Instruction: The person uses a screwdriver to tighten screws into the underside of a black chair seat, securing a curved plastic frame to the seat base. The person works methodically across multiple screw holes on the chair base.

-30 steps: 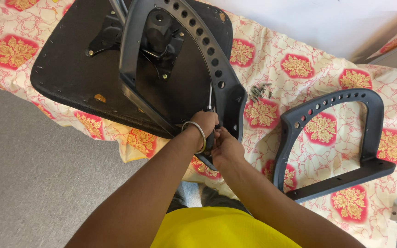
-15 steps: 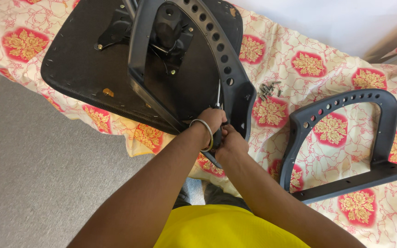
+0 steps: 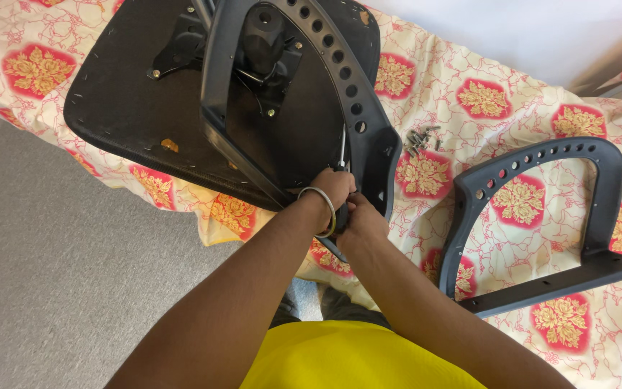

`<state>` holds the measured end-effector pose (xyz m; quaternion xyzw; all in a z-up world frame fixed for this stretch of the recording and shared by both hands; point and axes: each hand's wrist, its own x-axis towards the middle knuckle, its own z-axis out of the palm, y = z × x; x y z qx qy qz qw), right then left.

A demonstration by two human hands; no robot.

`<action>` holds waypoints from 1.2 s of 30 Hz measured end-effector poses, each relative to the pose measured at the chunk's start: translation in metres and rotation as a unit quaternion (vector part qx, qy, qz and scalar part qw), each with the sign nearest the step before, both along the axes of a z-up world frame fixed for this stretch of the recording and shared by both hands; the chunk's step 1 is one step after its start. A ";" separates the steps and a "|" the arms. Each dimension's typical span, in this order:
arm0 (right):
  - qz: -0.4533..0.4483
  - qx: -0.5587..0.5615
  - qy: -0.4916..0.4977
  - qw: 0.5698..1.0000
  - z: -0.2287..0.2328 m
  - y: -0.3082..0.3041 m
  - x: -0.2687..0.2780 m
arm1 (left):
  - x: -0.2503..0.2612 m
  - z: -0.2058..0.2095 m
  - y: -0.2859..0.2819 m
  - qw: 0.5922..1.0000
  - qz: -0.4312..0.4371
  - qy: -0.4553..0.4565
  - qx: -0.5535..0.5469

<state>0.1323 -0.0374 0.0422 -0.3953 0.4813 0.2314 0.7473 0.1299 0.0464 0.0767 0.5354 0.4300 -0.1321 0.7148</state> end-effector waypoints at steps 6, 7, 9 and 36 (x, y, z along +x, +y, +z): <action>0.115 0.051 -0.139 0.982 -0.025 -0.020 0.001 | 0.000 0.000 -0.003 0.993 -0.039 -0.014 0.112; 0.163 -0.004 -0.186 0.969 -0.023 -0.026 0.000 | 0.000 0.001 -0.004 0.993 -0.032 -0.003 0.111; 0.251 -0.082 -0.286 0.921 -0.010 -0.037 0.004 | -0.001 0.006 -0.001 0.993 -0.015 0.018 0.112; 0.471 -0.529 -0.662 0.244 0.025 -0.073 0.033 | 0.001 -0.019 -0.008 0.989 0.120 -0.008 -0.089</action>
